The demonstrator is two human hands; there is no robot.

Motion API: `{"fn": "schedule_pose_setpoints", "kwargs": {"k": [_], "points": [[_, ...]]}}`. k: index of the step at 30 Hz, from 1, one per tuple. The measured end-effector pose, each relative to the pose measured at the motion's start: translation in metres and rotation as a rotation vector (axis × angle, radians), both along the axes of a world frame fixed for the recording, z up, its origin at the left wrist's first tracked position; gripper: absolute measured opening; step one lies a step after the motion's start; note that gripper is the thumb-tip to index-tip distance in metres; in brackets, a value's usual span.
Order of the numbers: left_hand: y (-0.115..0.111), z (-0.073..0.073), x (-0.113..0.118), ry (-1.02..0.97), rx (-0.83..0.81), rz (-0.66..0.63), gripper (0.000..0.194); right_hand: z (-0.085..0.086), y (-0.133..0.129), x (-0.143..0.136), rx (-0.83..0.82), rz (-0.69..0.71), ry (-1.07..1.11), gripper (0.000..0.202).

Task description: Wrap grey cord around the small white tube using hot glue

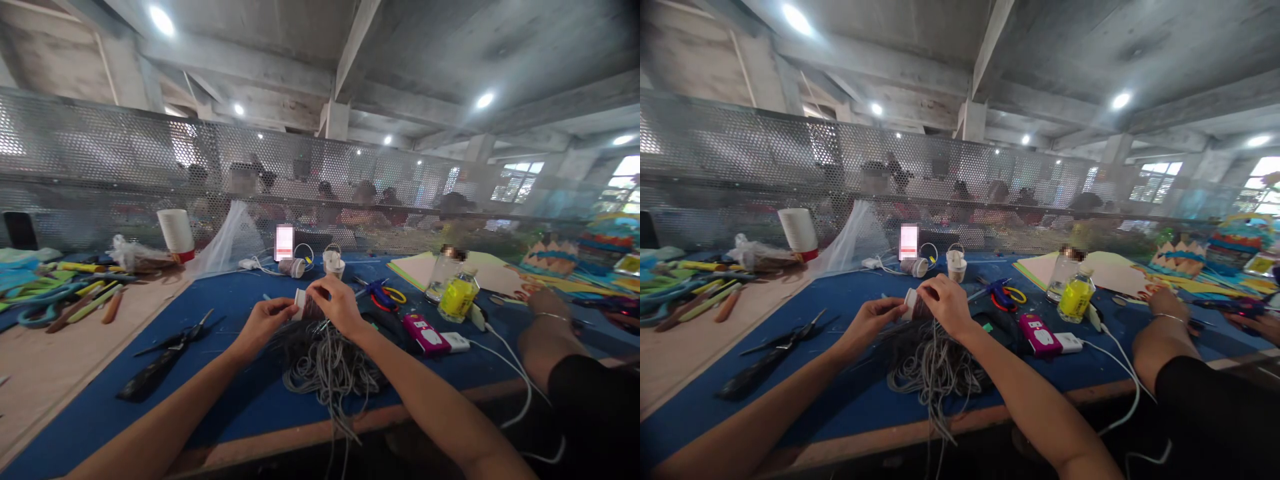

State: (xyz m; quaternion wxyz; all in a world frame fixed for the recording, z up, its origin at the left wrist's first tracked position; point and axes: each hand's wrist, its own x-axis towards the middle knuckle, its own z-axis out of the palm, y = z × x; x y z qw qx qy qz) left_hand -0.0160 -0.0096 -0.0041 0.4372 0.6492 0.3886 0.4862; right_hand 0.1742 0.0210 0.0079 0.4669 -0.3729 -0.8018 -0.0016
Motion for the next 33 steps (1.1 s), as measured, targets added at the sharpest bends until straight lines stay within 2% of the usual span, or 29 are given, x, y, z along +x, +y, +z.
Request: {"fn": "schedule_pose_setpoints", "kwargs": {"k": [33], "points": [[-0.0026,0.0046,0.0005,-0.001,0.003,-0.049,0.024,0.0012,0.0016,0.0001,0.02,-0.059,-0.035,0.015]]}}
